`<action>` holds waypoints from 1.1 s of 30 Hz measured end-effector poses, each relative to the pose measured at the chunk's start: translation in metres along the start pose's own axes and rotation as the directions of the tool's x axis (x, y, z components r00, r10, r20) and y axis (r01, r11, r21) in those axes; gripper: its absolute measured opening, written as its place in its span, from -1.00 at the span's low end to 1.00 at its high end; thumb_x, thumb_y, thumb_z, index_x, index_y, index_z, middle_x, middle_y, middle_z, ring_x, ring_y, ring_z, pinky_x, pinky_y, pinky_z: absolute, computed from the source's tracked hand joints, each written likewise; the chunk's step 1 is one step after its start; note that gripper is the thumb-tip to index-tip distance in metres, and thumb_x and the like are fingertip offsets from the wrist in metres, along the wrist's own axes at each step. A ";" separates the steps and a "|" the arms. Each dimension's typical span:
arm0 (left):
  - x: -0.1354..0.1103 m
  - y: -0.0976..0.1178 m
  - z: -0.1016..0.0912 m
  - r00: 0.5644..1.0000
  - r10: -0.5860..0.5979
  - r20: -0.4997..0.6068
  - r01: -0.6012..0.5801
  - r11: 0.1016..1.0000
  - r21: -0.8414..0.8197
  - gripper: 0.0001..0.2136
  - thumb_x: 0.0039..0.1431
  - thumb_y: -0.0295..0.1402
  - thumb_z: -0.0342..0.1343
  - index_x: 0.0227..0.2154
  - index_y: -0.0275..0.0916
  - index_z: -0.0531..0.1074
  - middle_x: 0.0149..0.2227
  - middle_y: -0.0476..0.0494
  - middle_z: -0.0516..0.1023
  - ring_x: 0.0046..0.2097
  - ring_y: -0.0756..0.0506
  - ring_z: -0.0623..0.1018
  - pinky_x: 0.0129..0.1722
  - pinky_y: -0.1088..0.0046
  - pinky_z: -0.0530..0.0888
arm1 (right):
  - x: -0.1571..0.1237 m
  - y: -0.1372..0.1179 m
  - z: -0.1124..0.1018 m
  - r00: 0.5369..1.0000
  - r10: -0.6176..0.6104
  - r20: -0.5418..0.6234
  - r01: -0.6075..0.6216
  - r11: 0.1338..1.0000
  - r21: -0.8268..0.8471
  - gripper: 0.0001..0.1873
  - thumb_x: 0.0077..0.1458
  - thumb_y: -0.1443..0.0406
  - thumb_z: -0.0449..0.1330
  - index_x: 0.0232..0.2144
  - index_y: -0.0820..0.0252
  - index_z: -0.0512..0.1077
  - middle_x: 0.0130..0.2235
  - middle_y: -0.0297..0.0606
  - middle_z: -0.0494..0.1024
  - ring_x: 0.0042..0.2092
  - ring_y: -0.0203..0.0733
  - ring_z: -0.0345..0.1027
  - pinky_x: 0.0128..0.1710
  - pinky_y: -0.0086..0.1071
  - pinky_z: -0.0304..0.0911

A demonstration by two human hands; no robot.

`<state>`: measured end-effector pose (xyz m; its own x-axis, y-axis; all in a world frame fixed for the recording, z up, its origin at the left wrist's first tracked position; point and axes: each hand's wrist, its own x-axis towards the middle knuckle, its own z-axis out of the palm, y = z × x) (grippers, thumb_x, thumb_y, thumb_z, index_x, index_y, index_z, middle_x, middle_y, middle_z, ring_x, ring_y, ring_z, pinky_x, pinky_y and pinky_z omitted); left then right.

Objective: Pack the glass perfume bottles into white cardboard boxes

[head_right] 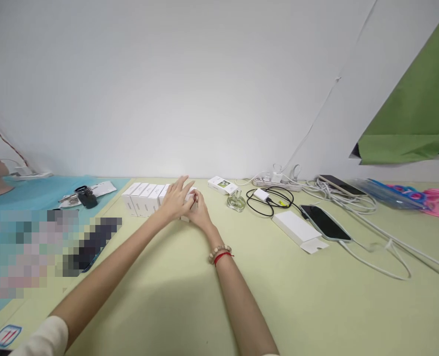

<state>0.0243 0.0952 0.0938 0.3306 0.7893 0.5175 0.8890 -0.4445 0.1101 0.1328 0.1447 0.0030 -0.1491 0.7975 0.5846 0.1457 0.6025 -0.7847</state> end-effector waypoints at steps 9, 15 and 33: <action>0.045 -0.037 0.040 0.952 -0.194 0.238 0.202 0.979 -0.009 -0.59 0.21 -0.25 -0.31 0.07 -0.20 0.18 0.19 -0.22 0.16 0.26 -0.24 0.01 0.16 0.00 -0.03 | 0.012 0.022 -0.026 0.952 0.201 0.229 -0.149 0.963 -0.225 -0.04 -0.22 0.09 0.28 0.19 0.10 -0.05 0.13 -0.07 0.24 0.06 -0.09 0.25 -0.04 -0.22 0.24; 0.043 -0.036 0.041 0.957 -0.171 0.233 0.185 0.982 -0.039 -0.58 0.20 -0.29 -0.29 0.11 -0.19 0.14 0.20 -0.15 0.14 0.27 -0.19 -0.01 0.18 0.06 0.00 | 0.028 0.035 -0.048 0.980 0.191 -0.054 -0.194 0.868 -0.458 -0.38 0.10 0.09 -0.04 0.17 0.20 0.03 0.24 -0.06 0.00 0.26 -0.07 -0.21 0.19 -0.03 -0.22; 0.042 -0.030 0.040 0.966 -0.118 0.230 0.114 0.993 0.031 -0.59 0.22 -0.35 -0.34 0.11 -0.21 0.14 0.14 -0.23 0.24 0.20 -0.20 0.17 0.14 -0.04 0.05 | 0.049 0.052 -0.035 0.977 0.113 -0.184 -0.215 0.466 -0.858 -0.34 -0.09 0.30 0.11 0.12 0.13 0.14 0.11 -0.03 0.20 0.13 0.10 0.00 0.10 -0.02 -0.18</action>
<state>0.0238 0.1582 0.0785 0.2872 0.9124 0.2915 0.9303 -0.3381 0.1419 0.1675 0.2160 -0.0024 0.0503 0.8525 0.5202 0.9392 0.1368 -0.3150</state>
